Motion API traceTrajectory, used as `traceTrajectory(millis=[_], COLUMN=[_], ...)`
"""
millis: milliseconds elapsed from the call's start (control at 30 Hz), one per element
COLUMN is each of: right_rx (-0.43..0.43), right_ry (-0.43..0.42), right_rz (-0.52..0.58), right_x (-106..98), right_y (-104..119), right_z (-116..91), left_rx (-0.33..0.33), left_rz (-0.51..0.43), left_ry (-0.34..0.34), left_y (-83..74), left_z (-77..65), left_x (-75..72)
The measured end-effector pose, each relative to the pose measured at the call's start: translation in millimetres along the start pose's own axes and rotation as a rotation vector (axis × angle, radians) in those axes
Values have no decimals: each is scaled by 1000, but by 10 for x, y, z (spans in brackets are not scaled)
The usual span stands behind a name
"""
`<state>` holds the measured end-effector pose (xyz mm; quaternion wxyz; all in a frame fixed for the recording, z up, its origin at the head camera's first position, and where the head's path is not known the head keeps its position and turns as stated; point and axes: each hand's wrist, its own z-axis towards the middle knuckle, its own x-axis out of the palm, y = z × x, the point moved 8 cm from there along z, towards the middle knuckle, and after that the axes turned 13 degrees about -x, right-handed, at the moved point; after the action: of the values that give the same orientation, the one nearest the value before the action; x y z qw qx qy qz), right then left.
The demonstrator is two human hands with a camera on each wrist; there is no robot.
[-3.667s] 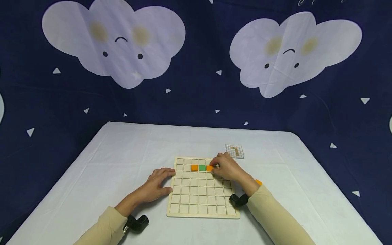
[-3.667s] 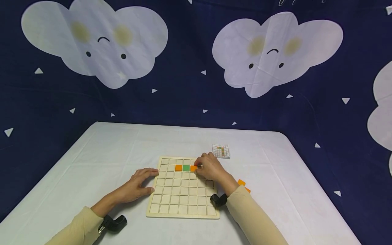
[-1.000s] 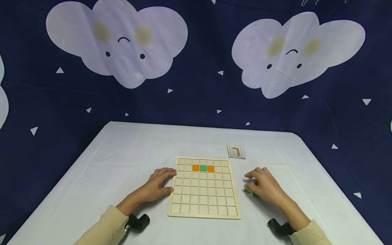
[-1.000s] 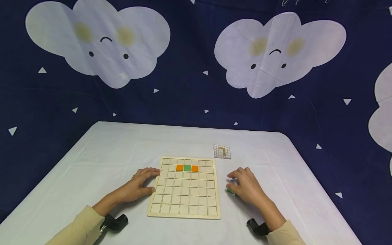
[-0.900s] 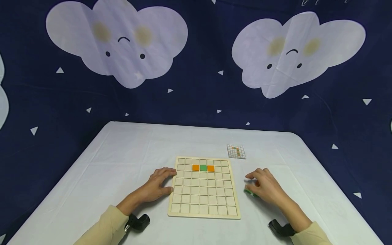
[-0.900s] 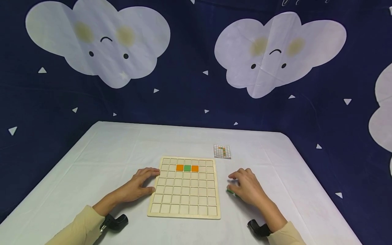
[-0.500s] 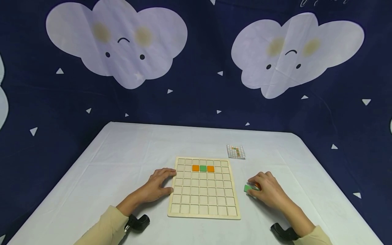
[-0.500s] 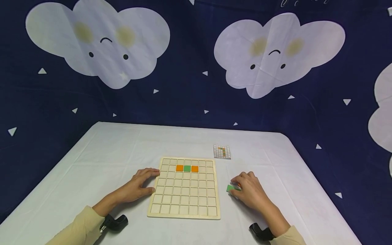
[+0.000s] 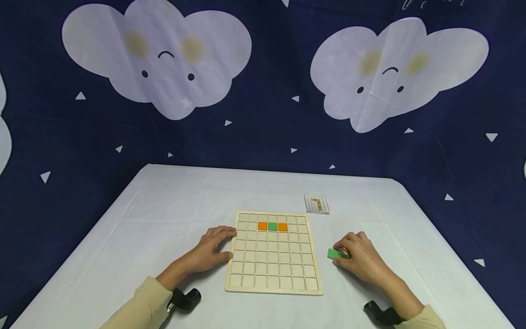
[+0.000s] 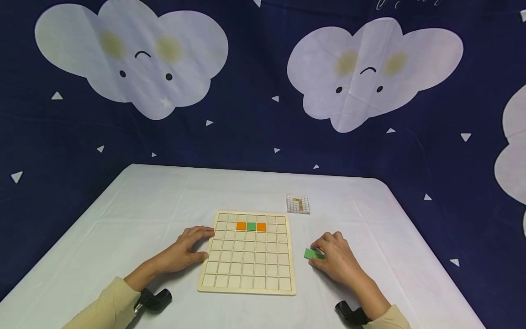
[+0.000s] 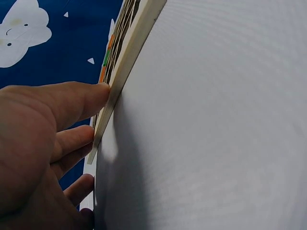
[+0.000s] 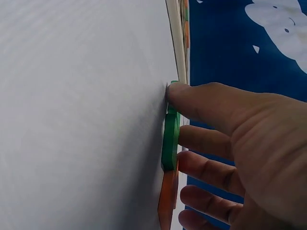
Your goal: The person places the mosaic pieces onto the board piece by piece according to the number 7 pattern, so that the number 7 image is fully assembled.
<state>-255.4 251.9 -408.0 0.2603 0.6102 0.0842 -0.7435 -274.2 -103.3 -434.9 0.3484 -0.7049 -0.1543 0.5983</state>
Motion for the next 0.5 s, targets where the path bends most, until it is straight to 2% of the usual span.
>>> traceTrajectory(millis=[500], right_rx=[11], right_ry=[-8], right_rz=[6], right_x=[20], right_y=[-44], right_z=[-10], left_rx=[-9], left_rz=[-7], left_ry=[7], left_y=[2], left_z=[-1], left_x=[9])
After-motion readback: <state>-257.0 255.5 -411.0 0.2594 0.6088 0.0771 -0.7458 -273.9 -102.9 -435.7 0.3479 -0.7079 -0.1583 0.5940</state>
